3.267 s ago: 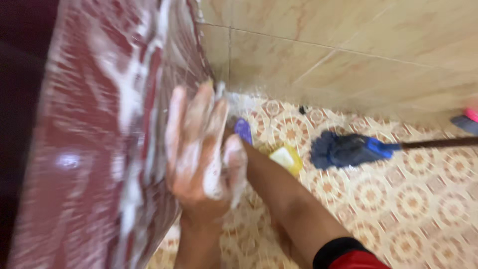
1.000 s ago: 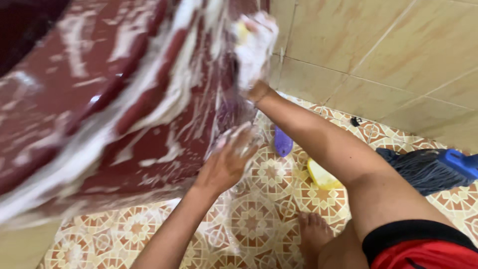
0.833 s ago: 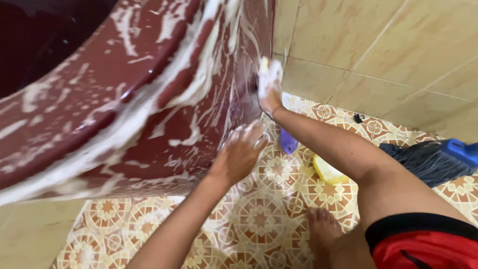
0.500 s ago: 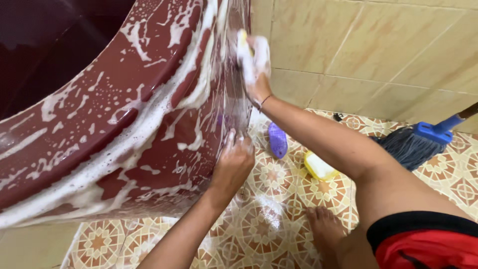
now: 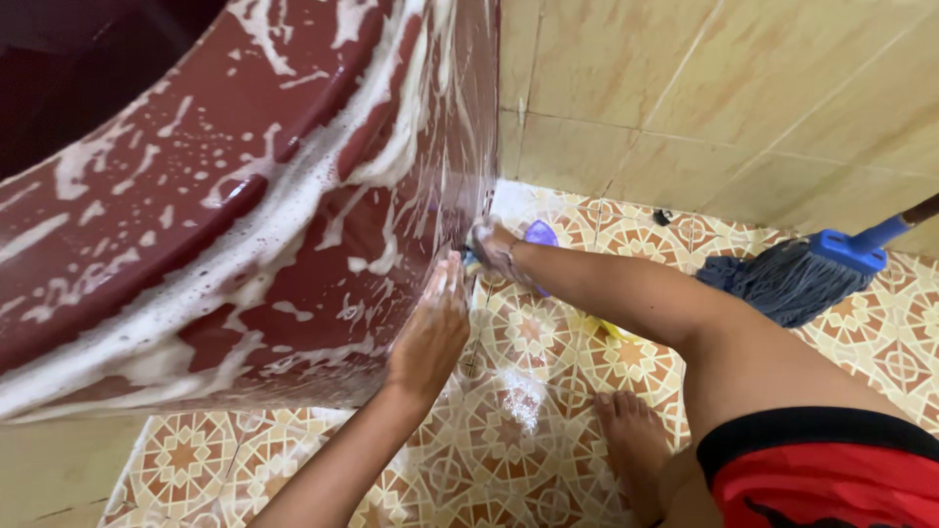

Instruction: The person scrubs the exterior of a large maroon water tank using a brush and soapy water. They scrub the sides and base of the tank, use a yellow bucket to collect water from a hose, and pour the water onto the floor to rinse the area.

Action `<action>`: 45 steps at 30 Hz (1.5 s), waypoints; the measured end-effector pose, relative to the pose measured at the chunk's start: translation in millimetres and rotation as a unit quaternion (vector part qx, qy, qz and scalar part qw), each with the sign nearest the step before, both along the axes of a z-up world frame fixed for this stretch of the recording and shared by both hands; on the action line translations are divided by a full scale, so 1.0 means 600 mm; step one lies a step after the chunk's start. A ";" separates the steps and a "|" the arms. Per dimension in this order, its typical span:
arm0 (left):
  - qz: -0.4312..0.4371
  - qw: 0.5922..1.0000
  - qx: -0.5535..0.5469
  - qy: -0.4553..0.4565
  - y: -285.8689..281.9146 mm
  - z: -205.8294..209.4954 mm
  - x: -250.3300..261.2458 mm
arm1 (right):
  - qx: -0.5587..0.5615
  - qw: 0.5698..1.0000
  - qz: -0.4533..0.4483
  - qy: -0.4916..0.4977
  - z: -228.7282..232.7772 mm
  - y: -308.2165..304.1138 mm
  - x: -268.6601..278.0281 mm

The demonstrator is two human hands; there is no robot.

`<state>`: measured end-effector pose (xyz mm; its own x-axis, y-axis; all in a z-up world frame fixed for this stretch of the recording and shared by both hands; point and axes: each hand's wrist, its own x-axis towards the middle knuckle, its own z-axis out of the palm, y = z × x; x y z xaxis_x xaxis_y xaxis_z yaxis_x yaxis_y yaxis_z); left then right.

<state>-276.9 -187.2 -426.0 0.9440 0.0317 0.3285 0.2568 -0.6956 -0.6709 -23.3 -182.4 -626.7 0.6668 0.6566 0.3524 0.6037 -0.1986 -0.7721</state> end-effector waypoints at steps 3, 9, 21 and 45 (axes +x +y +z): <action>-0.002 0.999 -0.016 0.050 0.007 -0.051 0.011 | -0.054 0.954 -0.003 0.294 0.030 0.058 0.057; -0.004 0.990 -0.086 0.108 0.007 -0.058 0.034 | 0.169 0.984 0.049 -0.022 0.313 0.070 0.130; -0.004 0.969 -0.084 0.234 -0.002 0.000 0.058 | 0.216 0.931 0.064 -0.286 0.189 -0.038 -0.042; -0.040 0.988 -0.066 0.135 0.004 -0.088 0.079 | -0.105 0.966 -0.082 0.222 -0.133 0.041 0.076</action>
